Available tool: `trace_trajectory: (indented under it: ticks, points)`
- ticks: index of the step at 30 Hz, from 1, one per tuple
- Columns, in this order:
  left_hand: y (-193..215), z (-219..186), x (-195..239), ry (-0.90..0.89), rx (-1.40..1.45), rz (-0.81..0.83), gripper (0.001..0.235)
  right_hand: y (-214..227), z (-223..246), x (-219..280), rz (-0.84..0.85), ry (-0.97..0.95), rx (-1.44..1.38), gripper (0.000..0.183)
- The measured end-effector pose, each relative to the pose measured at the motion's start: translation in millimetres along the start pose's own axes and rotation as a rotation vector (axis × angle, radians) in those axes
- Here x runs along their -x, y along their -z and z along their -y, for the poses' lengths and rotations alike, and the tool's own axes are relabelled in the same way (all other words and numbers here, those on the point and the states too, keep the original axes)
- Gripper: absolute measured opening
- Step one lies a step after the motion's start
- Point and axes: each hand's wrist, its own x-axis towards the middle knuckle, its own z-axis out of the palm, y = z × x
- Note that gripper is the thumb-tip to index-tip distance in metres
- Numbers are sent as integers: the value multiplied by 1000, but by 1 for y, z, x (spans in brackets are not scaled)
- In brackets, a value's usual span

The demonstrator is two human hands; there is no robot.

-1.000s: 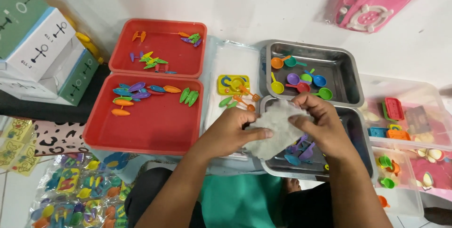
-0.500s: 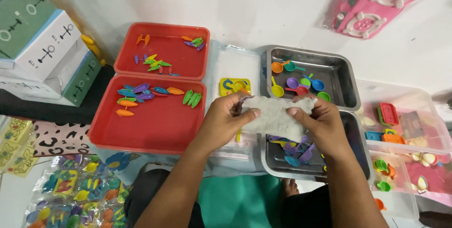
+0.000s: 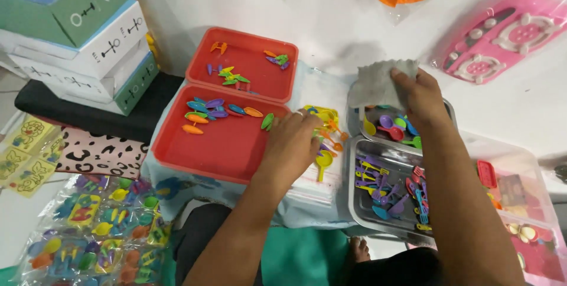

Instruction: The person wipes small plastic toys with a cloth and then places them into clear plastic bags. They handle various items including a yellow toy with blue eyes, orange tongs, and green and purple plastic pieces, organizing them into bags on the floor.

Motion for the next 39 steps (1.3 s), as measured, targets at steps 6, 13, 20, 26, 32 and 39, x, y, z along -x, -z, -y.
trace_trajectory:
  ticks: [6, 13, 20, 26, 32, 39]
  points:
    - [-6, -17, 26, -172, -262, 181, 16, -16, -9, -2, -232, 93, 877, 77]
    - [3, -45, 50, -68, -288, 459, 19, -65, 48, 127, 665, 526, 551, 24]
    - [-28, -33, 53, -95, -184, 394, 20, -80, 32, 116, 768, 724, 889, 15]
    - [-17, -40, 50, -74, -183, 412, 20, -91, 18, 87, 594, 562, 937, 11]
    - [-6, -45, 51, -75, -198, 451, 22, -91, 0, 62, 440, 563, 790, 12]
    - [10, -24, 33, -170, -204, 141, 16, -81, 24, 96, 453, 551, 725, 13]
